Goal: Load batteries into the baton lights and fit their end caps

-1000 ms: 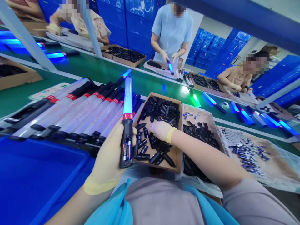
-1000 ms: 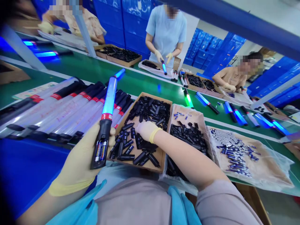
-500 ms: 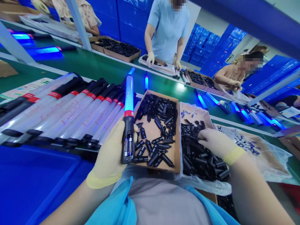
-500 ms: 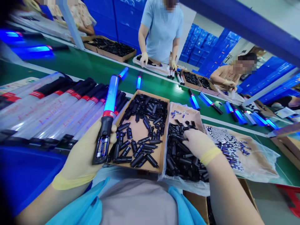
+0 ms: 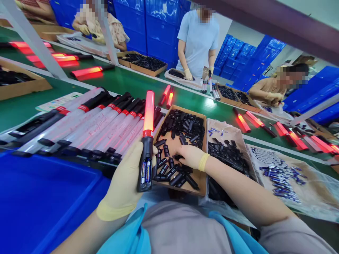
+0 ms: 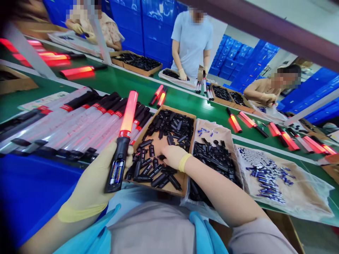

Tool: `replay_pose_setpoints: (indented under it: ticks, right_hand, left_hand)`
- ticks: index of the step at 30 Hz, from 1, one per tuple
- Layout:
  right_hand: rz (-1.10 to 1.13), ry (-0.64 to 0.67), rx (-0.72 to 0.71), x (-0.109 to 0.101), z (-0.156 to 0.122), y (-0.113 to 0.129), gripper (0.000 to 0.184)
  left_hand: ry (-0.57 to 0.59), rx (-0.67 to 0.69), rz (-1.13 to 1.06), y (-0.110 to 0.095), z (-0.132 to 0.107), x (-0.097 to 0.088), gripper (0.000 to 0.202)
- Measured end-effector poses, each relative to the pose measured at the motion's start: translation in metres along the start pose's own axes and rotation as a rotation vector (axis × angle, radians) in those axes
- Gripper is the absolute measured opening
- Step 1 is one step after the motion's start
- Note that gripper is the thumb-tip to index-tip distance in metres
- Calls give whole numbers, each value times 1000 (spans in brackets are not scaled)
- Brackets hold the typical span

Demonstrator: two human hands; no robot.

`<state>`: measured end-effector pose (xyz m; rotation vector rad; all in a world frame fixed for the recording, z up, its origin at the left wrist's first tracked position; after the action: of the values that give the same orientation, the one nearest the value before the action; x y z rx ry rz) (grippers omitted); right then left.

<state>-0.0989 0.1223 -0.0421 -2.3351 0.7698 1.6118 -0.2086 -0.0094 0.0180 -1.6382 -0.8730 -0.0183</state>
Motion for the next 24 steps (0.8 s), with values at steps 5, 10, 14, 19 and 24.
replay_pose_setpoints:
  ticks: [5,10,14,19,24]
  right_hand:
    - [183,-209,104,-17,-62,-21,40]
    - [764,-383,226,-8,-169,-89,36]
    - [458,-281,628,12,-210,-129,38]
    - [95,-280,454,-11,-145,-65,30]
    - [-53,-59,243,4,-60,-2,21]
  left_hand:
    - [77,-60,-31,16,13,2,23]
    - [154,-38,-28,23,24,12,27]
    - [180,-61,-68,26,25,18,27]
    - [178,-103,-124,30,22,20,27]
    - [166,-54,-99,22,17,19,21]
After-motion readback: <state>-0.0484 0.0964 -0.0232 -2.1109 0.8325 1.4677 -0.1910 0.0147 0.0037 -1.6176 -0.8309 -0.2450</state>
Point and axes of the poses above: each hand's wrist, its own z-axis towards the middle knuckle, its own x-axis out of the palm, y = z × x, the point moved 8 cm from there along z, towards the middle knuckle, and after that the axes turned 6 degrees about y, right-handed, at the moved point
